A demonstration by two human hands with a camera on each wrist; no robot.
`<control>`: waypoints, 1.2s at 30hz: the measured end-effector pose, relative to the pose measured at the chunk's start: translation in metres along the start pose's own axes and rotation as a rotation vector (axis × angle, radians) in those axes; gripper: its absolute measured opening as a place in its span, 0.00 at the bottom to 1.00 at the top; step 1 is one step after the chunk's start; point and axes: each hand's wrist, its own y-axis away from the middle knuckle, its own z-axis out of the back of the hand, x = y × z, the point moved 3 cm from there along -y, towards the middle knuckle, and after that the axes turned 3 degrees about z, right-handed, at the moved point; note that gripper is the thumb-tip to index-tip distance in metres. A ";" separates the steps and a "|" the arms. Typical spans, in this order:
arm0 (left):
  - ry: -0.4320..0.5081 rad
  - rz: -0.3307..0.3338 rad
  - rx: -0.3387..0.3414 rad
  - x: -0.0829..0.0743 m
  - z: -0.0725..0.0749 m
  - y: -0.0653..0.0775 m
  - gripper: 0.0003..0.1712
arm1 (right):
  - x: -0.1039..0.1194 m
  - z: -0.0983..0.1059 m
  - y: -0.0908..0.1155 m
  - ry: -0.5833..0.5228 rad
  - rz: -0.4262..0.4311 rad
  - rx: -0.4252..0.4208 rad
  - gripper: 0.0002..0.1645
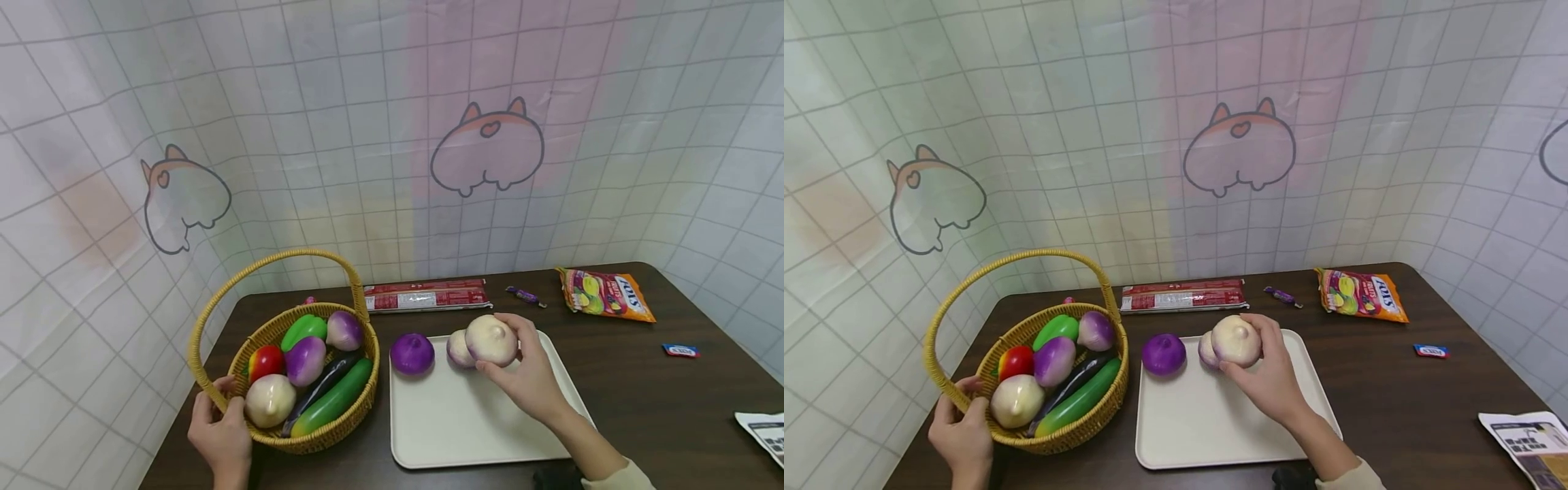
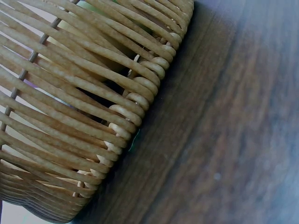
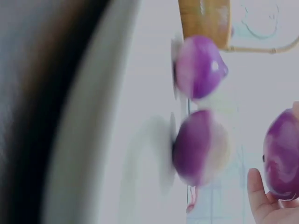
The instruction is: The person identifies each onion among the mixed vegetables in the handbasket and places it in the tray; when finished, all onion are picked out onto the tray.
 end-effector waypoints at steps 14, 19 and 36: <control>0.001 0.000 -0.004 0.000 0.003 -0.005 0.19 | -0.029 0.021 -0.013 0.029 -0.108 -0.035 0.47; -0.002 -0.003 0.001 0.000 0.001 -0.004 0.19 | -0.035 0.029 -0.015 0.086 -0.154 -0.030 0.47; 0.002 -0.022 0.001 0.000 0.000 0.000 0.19 | -0.040 0.048 -0.016 0.081 -0.375 0.183 0.49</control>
